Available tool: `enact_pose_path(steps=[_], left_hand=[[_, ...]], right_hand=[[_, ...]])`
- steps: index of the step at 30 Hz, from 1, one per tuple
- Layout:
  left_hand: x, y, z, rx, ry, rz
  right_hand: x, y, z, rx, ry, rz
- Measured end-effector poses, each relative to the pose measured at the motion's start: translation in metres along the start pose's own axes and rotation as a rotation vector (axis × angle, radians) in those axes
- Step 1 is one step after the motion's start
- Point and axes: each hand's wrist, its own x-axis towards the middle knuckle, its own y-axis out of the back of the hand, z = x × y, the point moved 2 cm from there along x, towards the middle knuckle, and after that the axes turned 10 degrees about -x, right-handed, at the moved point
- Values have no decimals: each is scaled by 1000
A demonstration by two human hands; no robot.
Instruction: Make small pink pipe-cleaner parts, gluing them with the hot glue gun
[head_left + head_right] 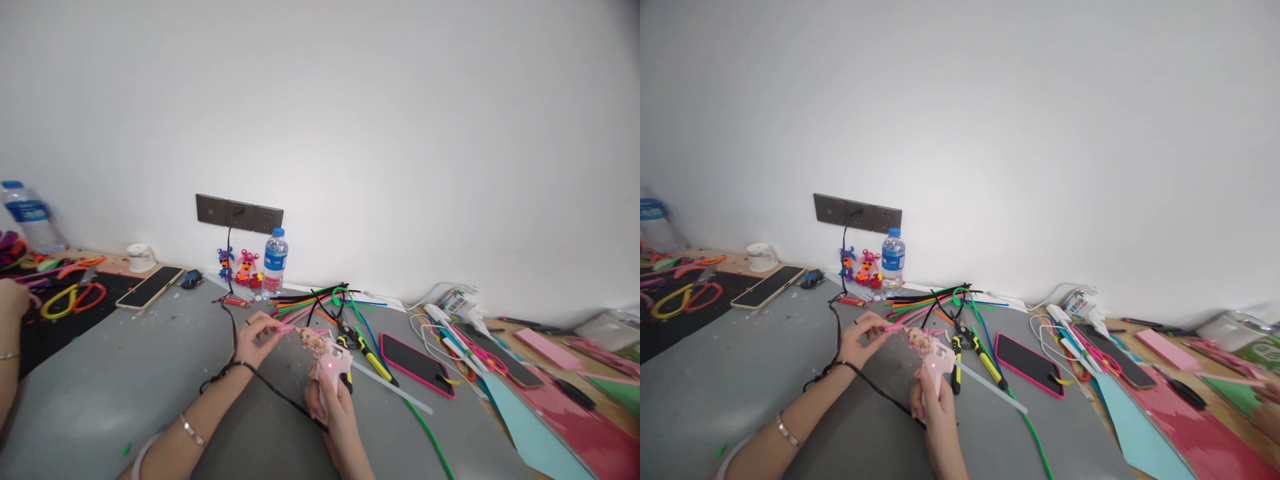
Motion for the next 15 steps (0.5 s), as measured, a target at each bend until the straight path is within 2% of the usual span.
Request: enact_pose_path(steps=[4, 10, 15], left_hand=[[0, 0, 0, -10, 10, -21], [1, 1, -2, -17, 23, -3], [-1, 2, -14, -20, 131, -53]], right_hand=[[0, -2, -1, 13, -20, 23], [3, -4, -7, 87, -54, 132], [17, -7, -43, 189, 11, 123]])
